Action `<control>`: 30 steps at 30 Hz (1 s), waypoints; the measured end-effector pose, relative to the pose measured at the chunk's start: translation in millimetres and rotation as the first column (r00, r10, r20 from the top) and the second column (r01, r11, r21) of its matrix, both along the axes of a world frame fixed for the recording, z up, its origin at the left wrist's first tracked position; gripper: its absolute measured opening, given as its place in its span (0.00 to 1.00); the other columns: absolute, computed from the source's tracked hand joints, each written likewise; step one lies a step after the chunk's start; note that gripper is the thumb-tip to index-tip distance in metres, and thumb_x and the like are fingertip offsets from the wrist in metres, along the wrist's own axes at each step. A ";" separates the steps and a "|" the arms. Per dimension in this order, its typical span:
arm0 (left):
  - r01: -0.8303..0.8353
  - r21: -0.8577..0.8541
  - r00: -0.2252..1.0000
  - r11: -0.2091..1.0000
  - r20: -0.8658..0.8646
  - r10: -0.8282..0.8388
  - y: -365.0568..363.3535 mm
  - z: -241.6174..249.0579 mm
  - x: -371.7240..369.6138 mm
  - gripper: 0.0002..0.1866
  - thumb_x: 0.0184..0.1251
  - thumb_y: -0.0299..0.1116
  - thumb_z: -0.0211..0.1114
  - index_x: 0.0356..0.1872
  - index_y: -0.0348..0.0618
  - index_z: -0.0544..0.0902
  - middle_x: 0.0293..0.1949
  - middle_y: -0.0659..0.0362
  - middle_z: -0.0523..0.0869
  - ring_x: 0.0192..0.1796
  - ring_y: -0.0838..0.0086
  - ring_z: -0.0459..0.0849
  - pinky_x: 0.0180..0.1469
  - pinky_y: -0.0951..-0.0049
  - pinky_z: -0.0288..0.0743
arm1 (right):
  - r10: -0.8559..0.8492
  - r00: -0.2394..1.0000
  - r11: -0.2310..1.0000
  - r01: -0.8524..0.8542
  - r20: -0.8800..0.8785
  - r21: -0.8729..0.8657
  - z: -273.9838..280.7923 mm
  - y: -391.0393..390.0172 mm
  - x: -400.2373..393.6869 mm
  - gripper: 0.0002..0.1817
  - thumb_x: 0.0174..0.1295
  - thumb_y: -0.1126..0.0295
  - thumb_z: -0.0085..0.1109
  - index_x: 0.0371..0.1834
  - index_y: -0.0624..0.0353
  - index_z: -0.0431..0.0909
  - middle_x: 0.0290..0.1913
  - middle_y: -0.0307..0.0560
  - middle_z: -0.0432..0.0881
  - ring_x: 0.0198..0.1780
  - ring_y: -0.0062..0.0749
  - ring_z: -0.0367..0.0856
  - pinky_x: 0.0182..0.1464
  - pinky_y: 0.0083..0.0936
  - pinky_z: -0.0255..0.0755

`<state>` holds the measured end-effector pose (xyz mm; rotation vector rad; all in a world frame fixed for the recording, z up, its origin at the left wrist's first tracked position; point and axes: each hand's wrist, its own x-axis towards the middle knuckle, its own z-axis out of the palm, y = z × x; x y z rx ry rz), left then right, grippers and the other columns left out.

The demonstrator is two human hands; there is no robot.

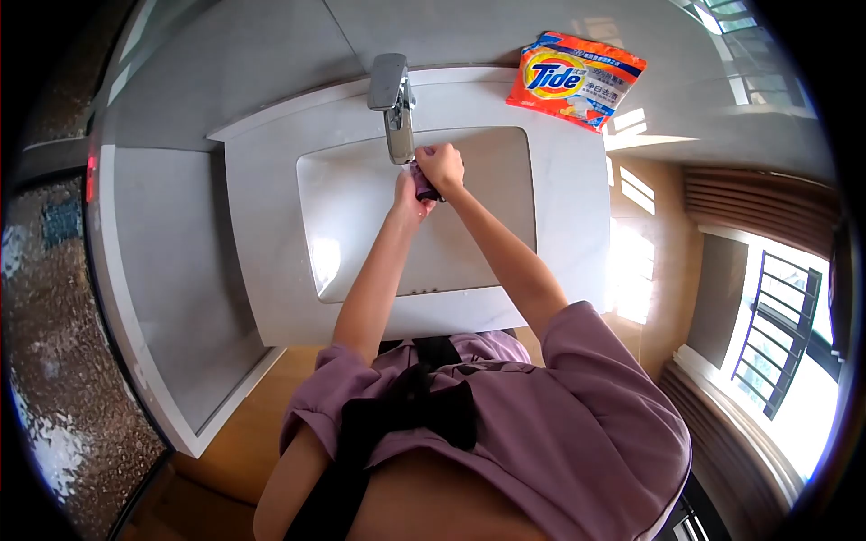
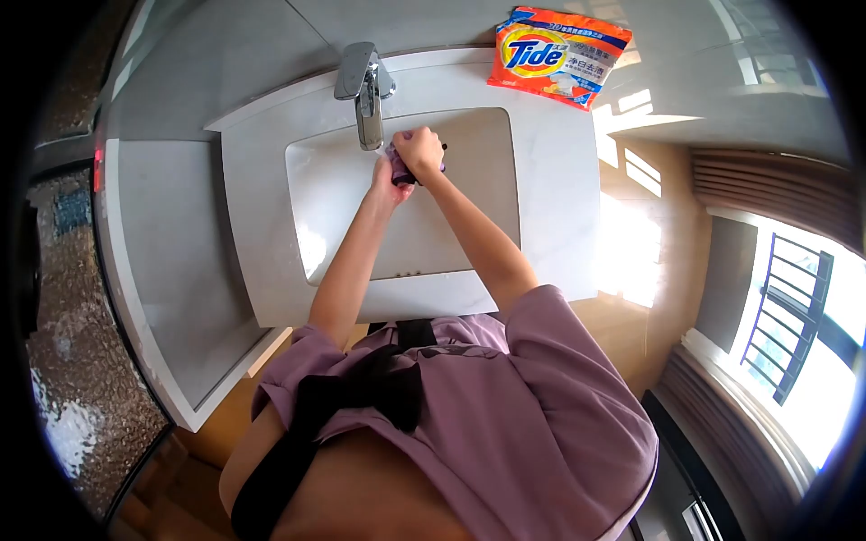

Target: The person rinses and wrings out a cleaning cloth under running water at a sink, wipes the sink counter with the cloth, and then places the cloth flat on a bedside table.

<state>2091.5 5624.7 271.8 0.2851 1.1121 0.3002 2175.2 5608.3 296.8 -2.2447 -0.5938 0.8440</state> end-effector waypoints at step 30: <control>0.658 0.744 0.753 0.115 -0.649 -0.110 45.6 -36.6 -80.0 0.27 0.51 0.33 0.58 0.54 0.34 0.67 0.43 0.57 0.76 0.49 0.71 0.73 0.53 0.69 0.67 | 0.788 0.614 0.611 -0.789 0.044 0.057 27.8 -8.1 33.7 0.19 0.52 0.53 0.56 0.34 0.58 0.78 0.31 0.53 0.80 0.35 0.48 0.78 0.40 0.37 0.69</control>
